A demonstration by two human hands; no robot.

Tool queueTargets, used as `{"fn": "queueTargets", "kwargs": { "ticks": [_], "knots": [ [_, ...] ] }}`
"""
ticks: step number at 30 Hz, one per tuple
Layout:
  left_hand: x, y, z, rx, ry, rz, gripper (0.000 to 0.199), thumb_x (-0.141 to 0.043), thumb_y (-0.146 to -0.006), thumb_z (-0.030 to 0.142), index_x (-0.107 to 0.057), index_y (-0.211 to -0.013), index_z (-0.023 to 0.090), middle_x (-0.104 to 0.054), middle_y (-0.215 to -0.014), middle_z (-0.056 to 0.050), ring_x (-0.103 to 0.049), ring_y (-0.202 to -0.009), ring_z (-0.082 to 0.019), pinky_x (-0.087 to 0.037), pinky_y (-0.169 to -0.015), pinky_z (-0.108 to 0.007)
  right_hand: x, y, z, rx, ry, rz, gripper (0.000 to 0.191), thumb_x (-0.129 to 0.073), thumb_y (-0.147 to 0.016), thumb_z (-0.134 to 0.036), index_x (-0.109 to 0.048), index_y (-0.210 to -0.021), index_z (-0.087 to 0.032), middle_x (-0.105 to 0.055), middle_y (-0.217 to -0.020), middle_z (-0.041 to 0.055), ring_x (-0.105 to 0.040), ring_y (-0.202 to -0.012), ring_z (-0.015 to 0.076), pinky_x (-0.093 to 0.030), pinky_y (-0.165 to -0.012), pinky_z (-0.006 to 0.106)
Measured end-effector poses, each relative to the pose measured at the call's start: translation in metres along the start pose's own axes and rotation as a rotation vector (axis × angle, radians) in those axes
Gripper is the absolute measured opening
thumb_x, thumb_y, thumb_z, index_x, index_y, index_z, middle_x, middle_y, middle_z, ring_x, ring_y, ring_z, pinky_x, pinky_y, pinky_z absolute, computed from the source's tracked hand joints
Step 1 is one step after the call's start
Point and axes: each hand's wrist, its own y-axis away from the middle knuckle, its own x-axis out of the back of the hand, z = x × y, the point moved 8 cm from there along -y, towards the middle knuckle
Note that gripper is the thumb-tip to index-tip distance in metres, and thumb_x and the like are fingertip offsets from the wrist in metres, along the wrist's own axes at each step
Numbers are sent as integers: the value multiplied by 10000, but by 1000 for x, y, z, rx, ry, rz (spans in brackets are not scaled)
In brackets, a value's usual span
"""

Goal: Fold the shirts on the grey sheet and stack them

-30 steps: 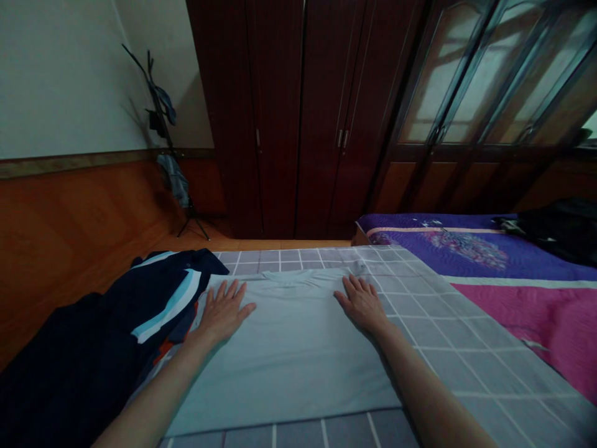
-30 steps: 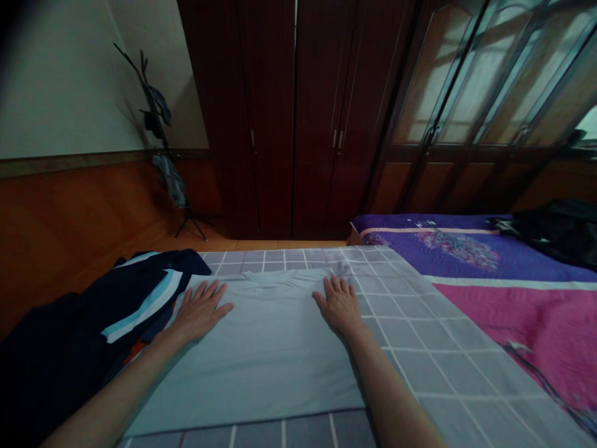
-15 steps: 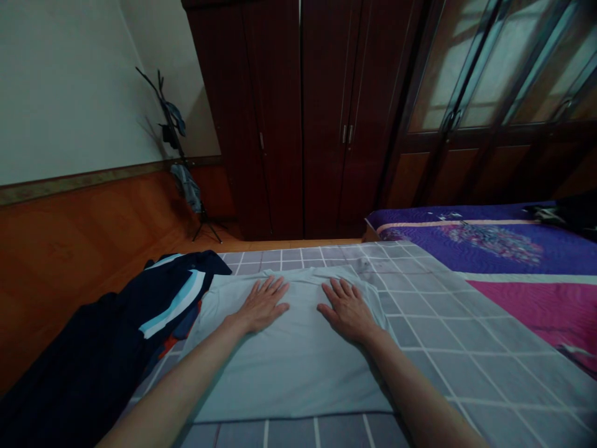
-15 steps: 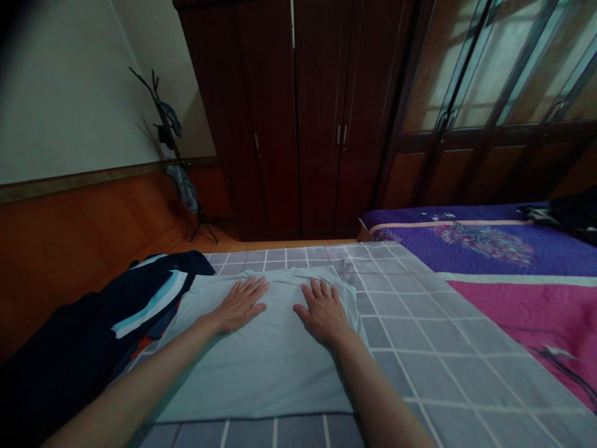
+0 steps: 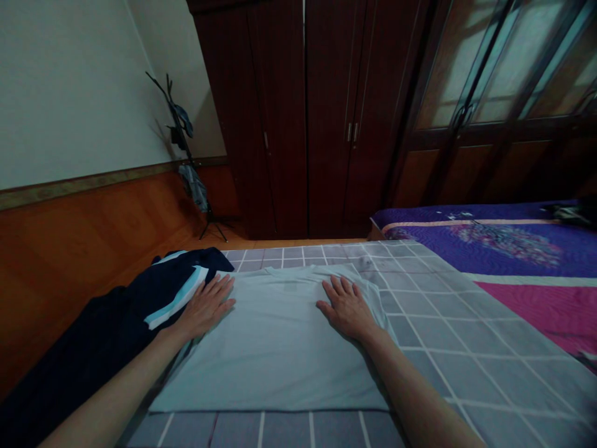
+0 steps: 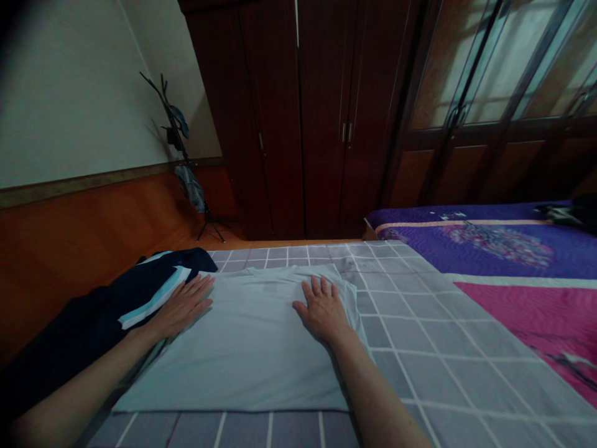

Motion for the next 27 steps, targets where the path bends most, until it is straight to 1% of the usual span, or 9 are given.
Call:
{"fn": "queueTargets", "kwargs": {
  "ticks": [3, 6, 8, 11, 13, 16, 19, 23, 27],
  "knots": [
    [0, 15, 6, -76, 20, -7, 572, -271, -960, 496, -261, -1467, 232, -250, -1529, -49, -182, -1419, -228, -135, -1146, -463, -1, 0, 4, -3, 2, 13, 588, -343, -930, -522, -430, -1385, -161, -374, -1461, 161, -297, -1343, 363, -243, -1054, 537],
    [10, 29, 11, -4, -15, 46, 568, -305, -952, 499, -340, -1439, 207, -300, -1508, -75, -199, -1413, -255, -132, -1142, -501, 1, -1, 5, -13, 5, 12, 583, -356, -926, -520, -435, -1383, -167, -389, -1453, 156, -311, -1338, 361, -256, -1050, 534],
    [17, 39, 34, -49, 14, 58, 573, -304, -955, 505, -317, -1449, 215, -276, -1519, -70, -186, -1417, -256, -129, -1146, -504, 6, -1, -3, -26, 2, 11, 589, -392, -915, -512, -441, -1379, -152, -384, -1450, 178, -306, -1340, 373, -253, -1052, 543],
    [21, 54, 93, -226, 114, 23, 603, -307, -955, 518, -175, -1485, 265, -188, -1547, -47, -143, -1427, -253, -129, -1150, -506, 17, 4, -39, 35, -55, 28, 617, -420, -906, -516, -420, -1398, -144, -316, -1483, 195, -244, -1369, 382, -209, -1077, 552],
    [19, 62, 126, -290, 164, -23, 671, -332, -930, 567, -108, -1491, 277, -139, -1556, -49, -107, -1431, -272, -131, -1144, -528, 21, 13, -77, 172, -142, 7, 617, -387, -917, -537, -398, -1416, -173, -278, -1506, 168, -203, -1389, 362, -176, -1099, 539],
    [10, 68, 144, -285, 195, -102, 696, -346, -909, 604, -113, -1488, 296, -114, -1558, -46, -88, -1429, -297, -128, -1132, -565, 16, 29, -119, 364, -261, -95, 637, -334, -920, -584, -360, -1437, -213, -288, -1510, 129, -194, -1396, 337, -161, -1112, 529],
    [4, 78, 125, -247, 188, -114, 632, -318, -933, 568, -122, -1482, 325, -120, -1556, -22, -95, -1429, -290, -131, -1130, -567, 9, 30, -111, 329, -245, -143, 678, -334, -903, -619, -337, -1447, -214, -277, -1514, 122, -195, -1393, 348, -162, -1109, 541],
    [-5, 101, 68, -178, 127, -49, 595, -313, -951, 519, -118, -1480, 328, -159, -1547, -9, -165, -1420, -272, -176, -1132, -529, 5, 22, -47, 113, -65, -93, 624, -357, -920, -549, -387, -1422, -179, -301, -1503, 134, -231, -1381, 350, -193, -1099, 538],
    [-9, 125, 20, -97, 30, 61, 608, -369, -932, 517, -189, -1474, 308, -253, -1522, -18, -260, -1393, -273, -220, -1123, -495, 11, 41, 21, -69, 77, -26, 570, -383, -917, -467, -448, -1376, -136, -387, -1453, 161, -306, -1345, 358, -264, -1070, 525]
  ]
}}
